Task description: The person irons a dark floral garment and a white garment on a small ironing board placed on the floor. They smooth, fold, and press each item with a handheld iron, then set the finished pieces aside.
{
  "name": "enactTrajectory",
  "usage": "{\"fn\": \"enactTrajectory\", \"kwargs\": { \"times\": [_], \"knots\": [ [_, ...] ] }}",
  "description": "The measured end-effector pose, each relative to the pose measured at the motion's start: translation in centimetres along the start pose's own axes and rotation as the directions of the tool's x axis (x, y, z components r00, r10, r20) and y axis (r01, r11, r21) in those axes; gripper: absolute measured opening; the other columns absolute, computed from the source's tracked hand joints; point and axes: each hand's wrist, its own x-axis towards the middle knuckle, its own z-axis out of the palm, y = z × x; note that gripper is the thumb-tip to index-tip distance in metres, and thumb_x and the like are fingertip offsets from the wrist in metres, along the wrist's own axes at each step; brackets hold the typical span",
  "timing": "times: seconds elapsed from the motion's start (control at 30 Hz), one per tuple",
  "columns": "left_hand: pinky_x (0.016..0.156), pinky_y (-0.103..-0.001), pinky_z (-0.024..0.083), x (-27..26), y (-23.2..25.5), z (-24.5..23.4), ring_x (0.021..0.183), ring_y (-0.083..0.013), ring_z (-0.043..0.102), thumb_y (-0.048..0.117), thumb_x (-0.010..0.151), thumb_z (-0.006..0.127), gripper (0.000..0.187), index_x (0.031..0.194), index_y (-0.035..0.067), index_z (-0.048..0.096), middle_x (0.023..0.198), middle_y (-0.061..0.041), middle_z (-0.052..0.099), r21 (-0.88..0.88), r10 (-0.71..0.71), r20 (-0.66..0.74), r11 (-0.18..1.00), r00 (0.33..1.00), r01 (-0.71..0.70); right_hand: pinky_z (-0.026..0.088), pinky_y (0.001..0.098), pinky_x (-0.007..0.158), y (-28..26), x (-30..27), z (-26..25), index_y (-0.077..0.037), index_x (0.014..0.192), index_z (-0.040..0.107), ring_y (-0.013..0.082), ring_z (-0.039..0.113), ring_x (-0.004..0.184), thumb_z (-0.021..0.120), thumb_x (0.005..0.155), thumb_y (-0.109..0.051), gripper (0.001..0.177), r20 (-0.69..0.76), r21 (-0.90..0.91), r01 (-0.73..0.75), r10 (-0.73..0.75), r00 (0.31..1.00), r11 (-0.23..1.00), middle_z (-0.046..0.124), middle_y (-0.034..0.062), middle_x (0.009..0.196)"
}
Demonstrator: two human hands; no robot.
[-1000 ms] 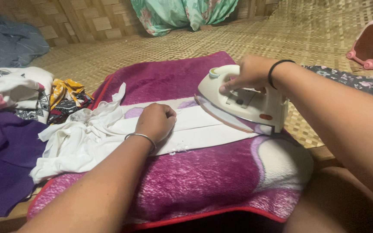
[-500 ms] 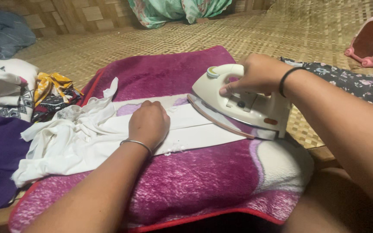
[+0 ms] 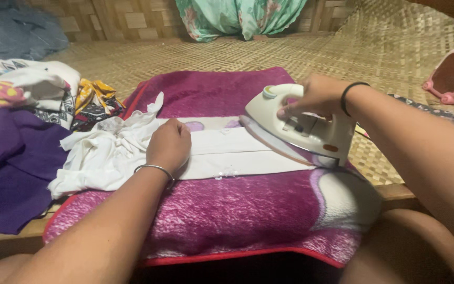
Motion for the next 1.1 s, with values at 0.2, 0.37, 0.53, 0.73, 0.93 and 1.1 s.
{"fn": "enactTrajectory", "kwargs": {
  "times": [0.2, 0.37, 0.53, 0.73, 0.93, 1.1],
  "knots": [
    [0.114, -0.06, 0.029, -2.4, 1.1, -0.2, 0.139, -0.0295, 0.047, 0.033, 0.093, 0.051, 0.04, 0.125, 0.02, 0.069, 0.14, -0.006, 0.062, 0.251, 0.104, 0.154, 0.958, 0.983, -0.14, 0.059, 0.0388, 0.078, -2.4, -3.6, 1.0, -0.022, 0.108, 0.081, 0.0223, 0.077, 0.085, 0.086, 0.066, -0.049, 0.051, -0.003, -0.063, 0.015, -0.016, 1.0, 0.998, 0.081, 0.0057, 0.092],
    [0.118, -0.067, 0.006, -2.7, 1.2, 0.0, 0.15, -0.035, 0.024, 0.046, 0.097, 0.041, 0.055, 0.147, 0.023, 0.05, 0.16, -0.005, 0.035, 0.302, 0.17, 0.298, 0.917, 0.939, -0.262, 0.059, 0.042, 0.08, -2.6, -2.8, 1.1, -0.014, 0.11, 0.08, 0.0273, 0.078, 0.084, 0.087, 0.066, -0.053, 0.059, -0.111, -0.121, -0.049, 0.035, 0.993, 0.991, 0.081, 0.0128, 0.091],
    [0.119, -0.066, 0.005, -2.9, 1.2, -0.3, 0.153, -0.0348, 0.019, 0.049, 0.1, 0.037, 0.058, 0.151, 0.022, 0.045, 0.164, -0.006, 0.029, 0.322, 0.163, 0.346, 0.905, 0.924, -0.28, 0.059, 0.0435, 0.08, -1.5, 0.8, 1.5, -0.008, 0.107, 0.081, 0.0301, 0.077, 0.084, 0.088, 0.065, -0.059, 0.066, -0.185, -0.191, -0.035, -0.001, 0.983, 0.981, 0.079, 0.0159, 0.091],
    [0.12, -0.066, 0.005, -3.1, 1.4, -0.7, 0.153, -0.0329, 0.019, 0.049, 0.099, 0.036, 0.058, 0.151, 0.025, 0.045, 0.165, -0.004, 0.028, 0.318, 0.135, 0.357, 0.913, 0.924, -0.257, 0.059, 0.0456, 0.072, 2.0, 3.2, 1.0, 0.006, 0.097, 0.081, 0.034, 0.076, 0.078, 0.086, 0.068, -0.066, 0.078, -0.238, -0.197, -0.193, 0.145, 0.961, 0.961, 0.077, 0.0235, 0.089],
    [0.12, -0.065, 0.006, -3.1, 1.8, -0.9, 0.154, -0.0318, 0.019, 0.049, 0.099, 0.036, 0.058, 0.152, 0.027, 0.043, 0.165, -0.003, 0.028, 0.334, 0.123, 0.363, 0.908, 0.923, -0.253, 0.06, 0.046, 0.069, 5.2, 2.7, 0.5, 0.003, 0.096, 0.076, 0.0354, 0.077, 0.076, 0.087, 0.066, -0.066, 0.075, -0.25, -0.138, -0.217, 0.178, 0.952, 0.966, 0.077, 0.0247, 0.086],
    [0.121, -0.065, 0.006, -3.2, 1.9, -1.0, 0.154, -0.0298, 0.018, 0.049, 0.099, 0.035, 0.059, 0.153, 0.028, 0.042, 0.166, -0.002, 0.027, 0.346, 0.113, 0.369, 0.905, 0.922, -0.249, 0.058, 0.0448, 0.072, 7.8, 2.0, 0.0, 0.005, 0.092, 0.081, 0.0349, 0.077, 0.08, 0.084, 0.066, -0.071, 0.081, -0.291, -0.243, -0.286, 0.212, 0.933, 0.927, 0.077, 0.0242, 0.088]
  ]
}}
